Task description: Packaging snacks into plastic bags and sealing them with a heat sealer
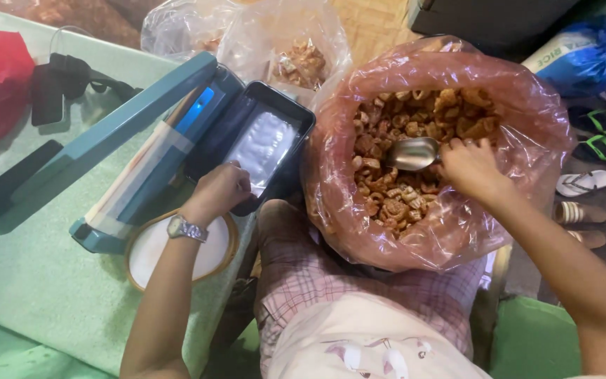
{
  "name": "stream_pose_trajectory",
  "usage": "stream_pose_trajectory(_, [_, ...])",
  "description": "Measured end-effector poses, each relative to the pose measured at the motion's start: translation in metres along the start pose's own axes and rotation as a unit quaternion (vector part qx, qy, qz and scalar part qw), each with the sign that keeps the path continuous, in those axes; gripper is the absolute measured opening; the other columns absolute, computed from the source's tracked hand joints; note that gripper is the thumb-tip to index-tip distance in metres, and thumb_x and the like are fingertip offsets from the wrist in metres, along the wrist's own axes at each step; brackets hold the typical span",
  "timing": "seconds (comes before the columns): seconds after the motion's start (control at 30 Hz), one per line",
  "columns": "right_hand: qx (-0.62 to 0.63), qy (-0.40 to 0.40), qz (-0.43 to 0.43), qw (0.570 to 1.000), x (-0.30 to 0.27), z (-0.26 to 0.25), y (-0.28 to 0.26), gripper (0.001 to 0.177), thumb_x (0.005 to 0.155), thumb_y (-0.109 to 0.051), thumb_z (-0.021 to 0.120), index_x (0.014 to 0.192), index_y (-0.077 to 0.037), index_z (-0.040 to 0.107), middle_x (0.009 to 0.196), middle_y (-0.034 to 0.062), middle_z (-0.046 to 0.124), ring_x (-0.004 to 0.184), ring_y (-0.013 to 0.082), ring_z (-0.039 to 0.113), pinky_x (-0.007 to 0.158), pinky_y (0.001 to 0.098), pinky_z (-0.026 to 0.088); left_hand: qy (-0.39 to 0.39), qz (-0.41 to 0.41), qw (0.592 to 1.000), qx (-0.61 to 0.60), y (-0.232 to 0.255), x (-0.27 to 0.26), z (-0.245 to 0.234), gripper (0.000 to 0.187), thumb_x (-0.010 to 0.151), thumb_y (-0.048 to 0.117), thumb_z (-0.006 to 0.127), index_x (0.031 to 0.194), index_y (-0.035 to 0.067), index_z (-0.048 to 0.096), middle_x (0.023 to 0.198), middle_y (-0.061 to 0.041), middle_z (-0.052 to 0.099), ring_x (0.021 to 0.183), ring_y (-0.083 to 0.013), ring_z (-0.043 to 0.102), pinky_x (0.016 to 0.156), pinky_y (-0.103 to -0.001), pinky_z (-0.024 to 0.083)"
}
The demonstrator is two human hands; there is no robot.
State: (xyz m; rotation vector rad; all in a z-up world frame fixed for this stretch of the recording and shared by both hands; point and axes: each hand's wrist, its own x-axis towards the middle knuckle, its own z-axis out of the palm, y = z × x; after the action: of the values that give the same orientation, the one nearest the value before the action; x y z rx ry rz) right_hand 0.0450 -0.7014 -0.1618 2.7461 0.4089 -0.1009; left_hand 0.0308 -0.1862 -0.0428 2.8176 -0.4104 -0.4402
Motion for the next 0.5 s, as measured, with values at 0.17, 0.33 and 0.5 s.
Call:
stream_pose_trajectory(0.17, [-0.011, 0.013, -0.001, 1.0, 0.003, -0.022, -0.013, 0.026, 0.086, -0.02, 0.054, 0.105, -0.015, 0.07, 0.094, 0.0046, 0.068, 0.087, 0.0263, 0.066, 0.081, 0.0416, 0.036, 0.001, 0.002, 0.985, -0.17, -0.007, -0.001, -0.014, 0.012, 0.074, 0.014, 0.074, 0.081, 0.005, 0.069, 0.08, -0.02, 0.072, 0.083, -0.0406, 0.069, 0.069, -0.049, 0.053])
stream_pose_trajectory(0.33, [-0.077, 0.169, -0.033, 0.982, 0.004, -0.075, -0.021, 0.012, 0.079, -0.024, 0.062, 0.085, -0.019, 0.072, 0.087, 0.0027, 0.065, 0.086, 0.0226, 0.063, 0.085, 0.04, 0.039, 0.025, -0.008, 0.978, -0.205, -0.027, 0.002, 0.003, 0.018, 0.074, 0.003, 0.069, 0.091, 0.006, 0.069, 0.08, -0.016, 0.071, 0.08, -0.0346, 0.069, 0.069, -0.044, 0.054])
stream_pose_trajectory(0.5, [0.0, 0.126, -0.084, 0.989, 0.016, -0.021, -0.028, 0.03, 0.072, -0.037, 0.072, 0.097, -0.021, 0.071, 0.088, 0.0, 0.068, 0.09, 0.0205, 0.063, 0.085, 0.0413, 0.04, 0.069, -0.007, 0.974, -0.216, -0.037, 0.009, 0.012, 0.017, 0.076, -0.004, 0.064, 0.089, 0.003, 0.071, 0.079, -0.017, 0.069, 0.076, -0.0328, 0.069, 0.067, -0.04, 0.055])
